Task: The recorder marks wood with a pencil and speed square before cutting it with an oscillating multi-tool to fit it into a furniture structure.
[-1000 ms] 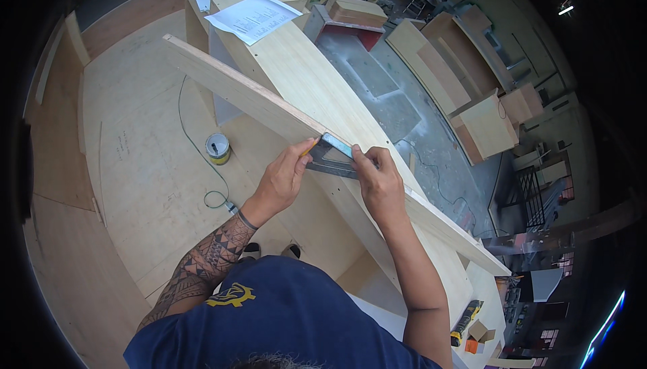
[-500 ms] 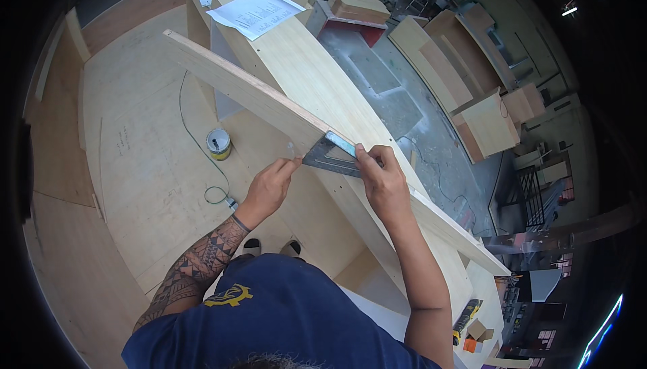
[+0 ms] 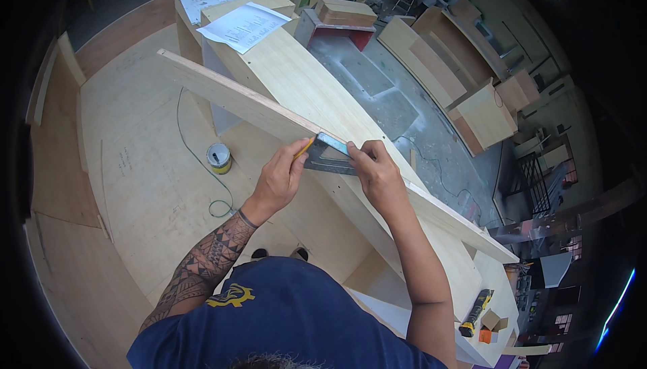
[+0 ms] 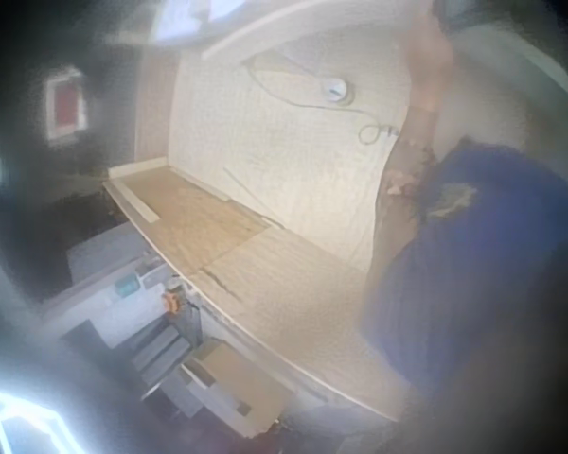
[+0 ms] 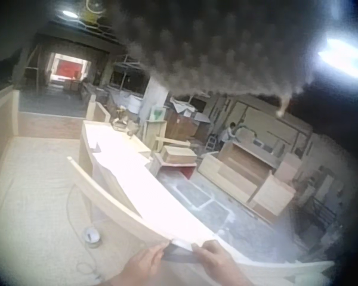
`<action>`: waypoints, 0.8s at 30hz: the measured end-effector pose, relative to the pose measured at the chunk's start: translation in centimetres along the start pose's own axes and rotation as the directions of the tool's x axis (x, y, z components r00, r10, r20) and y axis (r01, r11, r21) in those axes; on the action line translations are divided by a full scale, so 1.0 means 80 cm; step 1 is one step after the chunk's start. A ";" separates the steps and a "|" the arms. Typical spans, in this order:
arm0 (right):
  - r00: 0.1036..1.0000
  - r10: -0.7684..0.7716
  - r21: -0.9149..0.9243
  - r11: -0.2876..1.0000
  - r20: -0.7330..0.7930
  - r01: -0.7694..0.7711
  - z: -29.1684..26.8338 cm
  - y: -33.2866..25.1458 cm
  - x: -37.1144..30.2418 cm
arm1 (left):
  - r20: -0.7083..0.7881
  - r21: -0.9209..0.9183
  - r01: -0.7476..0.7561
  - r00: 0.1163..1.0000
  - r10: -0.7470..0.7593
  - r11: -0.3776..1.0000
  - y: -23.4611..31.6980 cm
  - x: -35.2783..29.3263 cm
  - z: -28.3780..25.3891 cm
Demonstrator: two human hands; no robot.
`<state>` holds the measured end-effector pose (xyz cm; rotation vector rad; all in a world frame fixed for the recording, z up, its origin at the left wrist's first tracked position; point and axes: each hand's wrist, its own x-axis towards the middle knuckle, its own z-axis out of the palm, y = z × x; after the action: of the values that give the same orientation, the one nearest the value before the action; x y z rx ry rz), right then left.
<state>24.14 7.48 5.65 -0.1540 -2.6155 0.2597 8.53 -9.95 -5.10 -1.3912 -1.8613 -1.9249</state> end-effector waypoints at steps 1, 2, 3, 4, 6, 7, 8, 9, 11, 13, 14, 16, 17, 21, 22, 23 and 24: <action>1.000 0.002 0.003 1.000 0.006 -0.002 0.001 0.000 0.000 | 0.002 0.004 -0.005 1.000 0.005 1.000 -0.001 0.000 0.001; 1.000 0.001 0.006 1.000 0.000 -0.001 -0.001 -0.001 0.000 | 0.013 0.045 -0.026 1.000 0.025 0.999 -0.003 -0.002 0.002; 1.000 0.007 0.013 1.000 0.006 -0.007 -0.002 -0.001 0.000 | 0.024 0.091 -0.047 0.999 0.045 0.995 -0.003 -0.004 0.000; 1.000 0.013 0.020 1.000 0.013 -0.013 -0.003 -0.002 0.000 | 0.024 0.103 -0.051 0.999 0.049 0.993 -0.002 -0.004 -0.002; 1.000 0.020 0.017 1.000 0.007 -0.020 -0.003 -0.001 -0.002 | 0.036 0.108 -0.067 0.997 0.063 0.992 -0.001 -0.007 -0.005; 0.999 0.033 0.004 0.999 0.008 -0.033 -0.002 -0.001 -0.004 | 0.038 0.117 -0.069 0.997 0.065 0.991 -0.006 -0.015 -0.007; 1.000 0.031 0.013 0.999 0.002 -0.031 -0.001 0.000 -0.005 | 0.090 0.134 -0.031 0.996 0.019 0.990 -0.016 -0.028 -0.006; 1.000 0.028 0.006 1.000 -0.004 -0.028 0.001 0.003 -0.006 | 0.140 0.152 0.004 0.990 -0.025 0.988 -0.028 -0.041 -0.004; 0.999 0.033 0.003 0.999 -0.018 -0.033 0.003 0.002 -0.005 | 0.227 0.211 0.094 0.963 -0.142 0.973 -0.056 -0.078 -0.002; 0.999 0.046 0.000 0.999 -0.006 -0.046 0.003 0.001 -0.005 | 0.313 0.273 0.181 0.912 -0.265 0.945 -0.067 -0.103 -0.007; 0.998 0.057 0.005 0.998 -0.009 -0.056 0.005 0.001 -0.005 | 0.269 0.205 0.177 0.936 -0.229 0.963 -0.069 -0.112 -0.011; 0.999 0.029 -0.003 1.000 -0.028 -0.029 0.004 0.002 -0.004 | 0.243 0.124 0.161 0.952 -0.187 0.979 -0.054 -0.102 -0.013; 0.998 0.046 -0.007 0.999 -0.033 -0.046 0.004 0.002 -0.004 | 0.177 0.097 0.151 0.970 -0.167 0.984 -0.049 -0.093 -0.012; 0.998 0.038 -0.005 0.999 -0.045 -0.038 0.004 0.002 -0.003 | 0.025 0.047 0.061 0.998 -0.062 0.997 0.000 -0.026 -0.014; 0.998 0.043 -0.005 0.999 -0.042 -0.044 0.004 0.001 -0.003 | 0.027 0.046 0.059 0.998 -0.060 0.997 0.005 -0.013 -0.012; 0.998 0.046 -0.006 0.999 -0.045 -0.046 0.003 0.000 -0.004 | 0.013 0.038 0.026 1.000 -0.026 0.999 0.009 -0.001 -0.008; 0.998 0.054 -0.004 0.999 -0.037 -0.055 0.002 -0.001 -0.005 | -0.002 0.031 -0.007 1.000 0.007 0.999 0.012 0.006 -0.007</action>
<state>24.38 7.32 5.32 -0.2299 -2.5780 0.2666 8.63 -10.40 -4.00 -1.3842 -1.8747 -1.8846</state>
